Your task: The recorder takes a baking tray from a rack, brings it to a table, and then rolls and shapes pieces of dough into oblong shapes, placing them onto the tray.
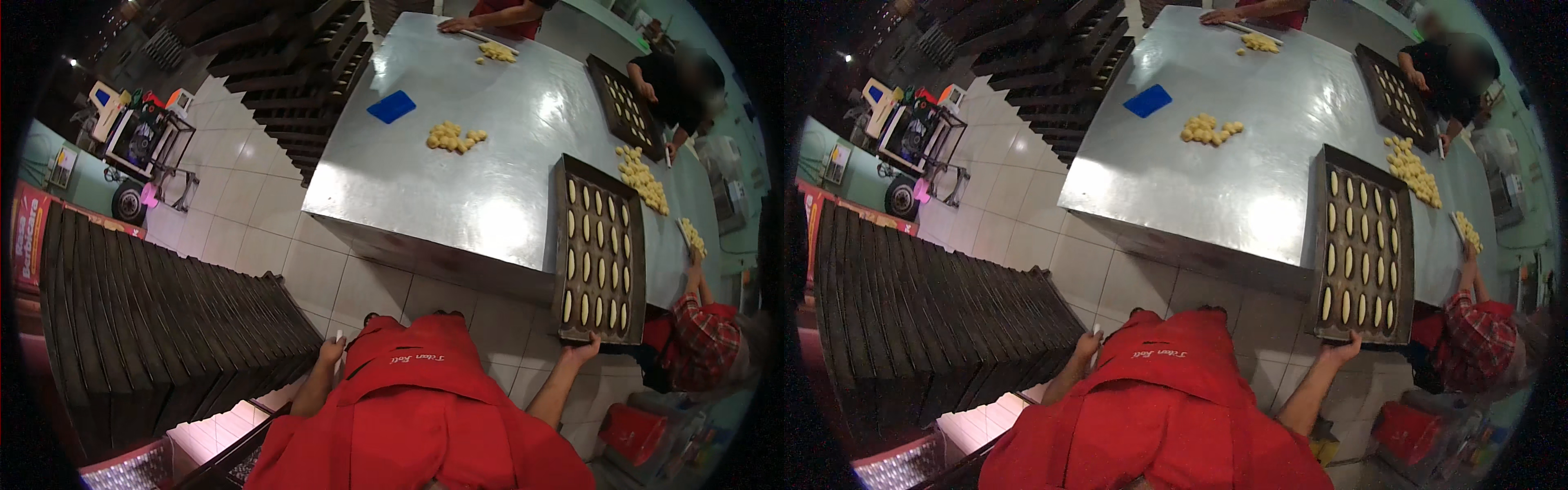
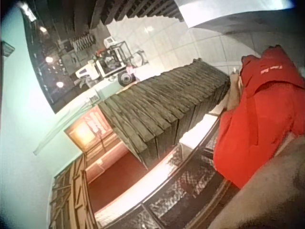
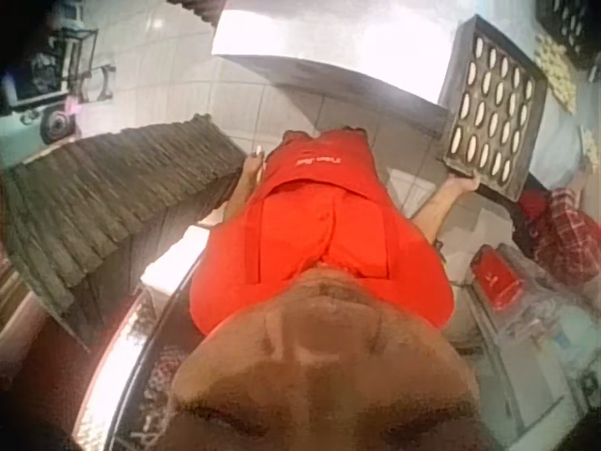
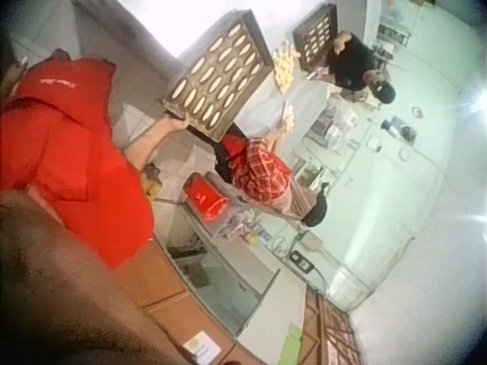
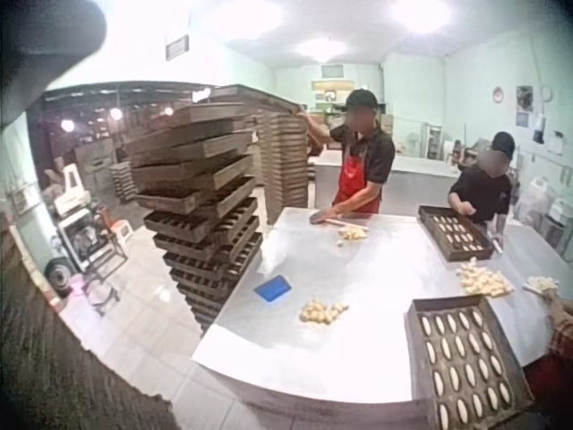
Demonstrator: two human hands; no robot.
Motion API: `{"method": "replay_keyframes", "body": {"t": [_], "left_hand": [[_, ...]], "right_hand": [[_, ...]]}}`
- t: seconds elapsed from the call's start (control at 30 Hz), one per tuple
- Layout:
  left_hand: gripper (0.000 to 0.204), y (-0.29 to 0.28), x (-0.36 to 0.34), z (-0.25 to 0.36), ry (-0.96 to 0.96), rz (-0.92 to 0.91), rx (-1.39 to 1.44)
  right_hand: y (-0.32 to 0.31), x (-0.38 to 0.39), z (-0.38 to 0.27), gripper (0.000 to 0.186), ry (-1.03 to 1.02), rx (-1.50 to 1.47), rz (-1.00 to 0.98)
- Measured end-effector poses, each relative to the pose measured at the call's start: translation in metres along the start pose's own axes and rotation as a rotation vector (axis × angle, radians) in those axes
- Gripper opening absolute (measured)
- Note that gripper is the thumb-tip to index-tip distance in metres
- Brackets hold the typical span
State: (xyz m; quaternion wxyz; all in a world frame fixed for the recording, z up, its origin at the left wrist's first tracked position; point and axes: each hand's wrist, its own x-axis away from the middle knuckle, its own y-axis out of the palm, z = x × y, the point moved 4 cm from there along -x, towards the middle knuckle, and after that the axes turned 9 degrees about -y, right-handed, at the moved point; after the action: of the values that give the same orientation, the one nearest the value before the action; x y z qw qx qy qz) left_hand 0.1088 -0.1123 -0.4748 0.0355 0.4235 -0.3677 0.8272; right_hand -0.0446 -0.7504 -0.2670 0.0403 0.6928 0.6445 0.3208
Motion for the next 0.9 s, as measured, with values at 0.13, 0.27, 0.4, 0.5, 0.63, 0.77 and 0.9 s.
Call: {"method": "replay_keyframes", "body": {"t": [0.13,0.27,0.4,0.5,0.63,0.77,0.9], "left_hand": [[0.047,0.001,0.006,0.030,0.110,-0.049,0.028],[0.041,-0.016,0.000,0.013,0.103,-0.035,0.001],[0.035,-0.036,-0.014,-0.014,0.082,-0.104,-0.044],[0.033,-0.053,-0.020,-0.034,0.092,-0.097,-0.047],[0.029,-0.066,-0.032,-0.059,0.116,0.131,-0.037],[0.027,-0.100,-0.005,-0.038,-0.004,0.047,0.071],[0.021,-0.084,-0.019,-0.067,-0.060,-0.026,0.353]], "right_hand": [[-0.009,0.022,-0.004,0.054,-0.010,-0.042,-0.013],[-0.008,0.056,-0.002,0.062,0.000,0.017,0.002],[0.010,0.103,0.000,0.063,-0.106,-0.005,-0.059],[0.025,0.121,-0.003,0.064,-0.091,-0.020,-0.208],[0.063,0.143,0.018,0.069,-0.063,-0.034,-0.337],[0.107,0.193,0.025,0.073,0.039,-0.046,-0.515],[0.152,0.209,0.053,0.074,0.133,-0.036,-0.694]]}}
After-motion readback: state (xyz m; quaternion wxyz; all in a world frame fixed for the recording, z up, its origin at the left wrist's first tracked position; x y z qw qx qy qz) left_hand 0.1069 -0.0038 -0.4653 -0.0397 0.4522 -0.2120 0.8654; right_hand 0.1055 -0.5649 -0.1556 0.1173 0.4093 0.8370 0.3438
